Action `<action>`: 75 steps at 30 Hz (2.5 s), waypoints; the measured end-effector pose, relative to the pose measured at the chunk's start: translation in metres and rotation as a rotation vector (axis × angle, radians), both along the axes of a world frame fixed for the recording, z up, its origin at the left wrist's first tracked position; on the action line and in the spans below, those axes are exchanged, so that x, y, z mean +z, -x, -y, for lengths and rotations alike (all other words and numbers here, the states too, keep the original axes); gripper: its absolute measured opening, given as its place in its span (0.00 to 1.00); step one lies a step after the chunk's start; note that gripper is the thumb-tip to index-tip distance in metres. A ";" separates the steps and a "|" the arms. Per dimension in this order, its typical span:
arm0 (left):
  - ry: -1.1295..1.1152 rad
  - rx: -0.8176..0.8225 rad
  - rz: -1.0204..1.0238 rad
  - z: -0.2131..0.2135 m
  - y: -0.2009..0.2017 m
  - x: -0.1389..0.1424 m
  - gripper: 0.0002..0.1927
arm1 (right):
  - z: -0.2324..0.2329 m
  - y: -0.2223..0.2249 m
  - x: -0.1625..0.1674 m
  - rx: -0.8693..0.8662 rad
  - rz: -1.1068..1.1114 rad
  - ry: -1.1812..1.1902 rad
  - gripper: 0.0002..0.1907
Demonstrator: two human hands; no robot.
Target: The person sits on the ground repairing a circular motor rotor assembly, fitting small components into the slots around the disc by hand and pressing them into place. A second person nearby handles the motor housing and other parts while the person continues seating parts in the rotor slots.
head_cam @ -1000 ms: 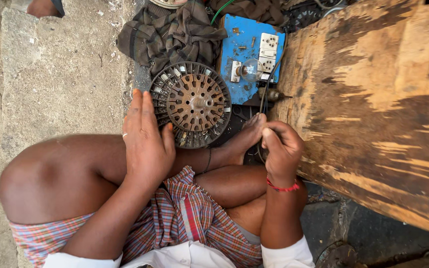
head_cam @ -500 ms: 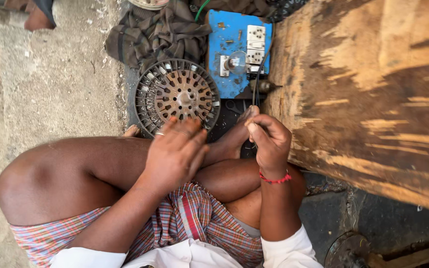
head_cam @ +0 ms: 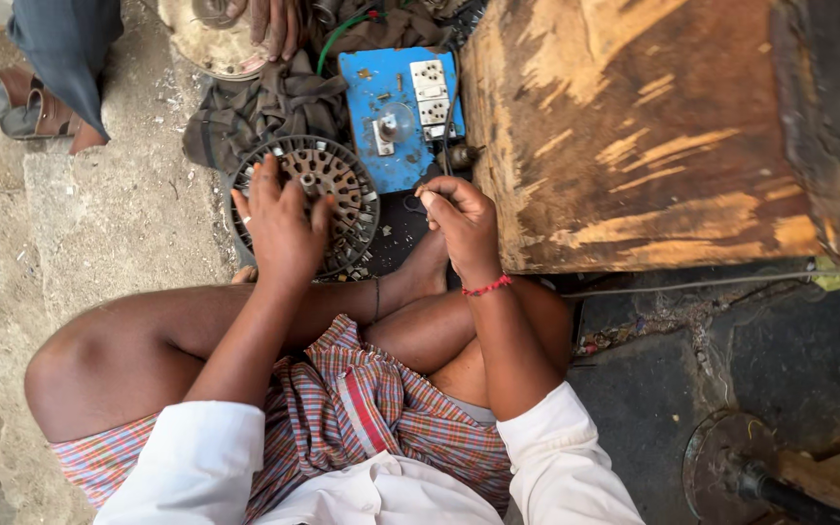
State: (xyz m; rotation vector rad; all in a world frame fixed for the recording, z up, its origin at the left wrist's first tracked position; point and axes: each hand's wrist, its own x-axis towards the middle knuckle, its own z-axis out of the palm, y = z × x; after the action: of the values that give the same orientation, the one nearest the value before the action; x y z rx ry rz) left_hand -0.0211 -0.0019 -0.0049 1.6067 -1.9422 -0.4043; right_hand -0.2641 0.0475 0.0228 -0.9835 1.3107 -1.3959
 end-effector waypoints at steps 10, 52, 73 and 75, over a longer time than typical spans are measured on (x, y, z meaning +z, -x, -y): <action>0.025 -0.020 -0.451 -0.008 -0.011 0.008 0.09 | 0.009 0.007 -0.004 -0.015 -0.007 -0.004 0.04; 0.148 -0.004 -0.753 -0.038 -0.057 0.045 0.15 | -0.005 -0.055 -0.008 0.151 0.214 -0.123 0.03; 0.140 0.080 -0.432 -0.023 -0.033 0.020 0.13 | -0.003 -0.032 -0.014 0.095 0.249 -0.091 0.03; 0.134 0.076 -0.417 -0.020 -0.028 0.018 0.12 | -0.004 -0.030 -0.013 0.103 0.262 -0.081 0.03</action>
State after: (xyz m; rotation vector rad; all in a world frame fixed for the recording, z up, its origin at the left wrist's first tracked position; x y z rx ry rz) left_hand 0.0066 0.0179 0.0134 1.3769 -1.5564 -0.5194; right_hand -0.2338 0.0513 0.0097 -0.7737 1.0982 -1.3321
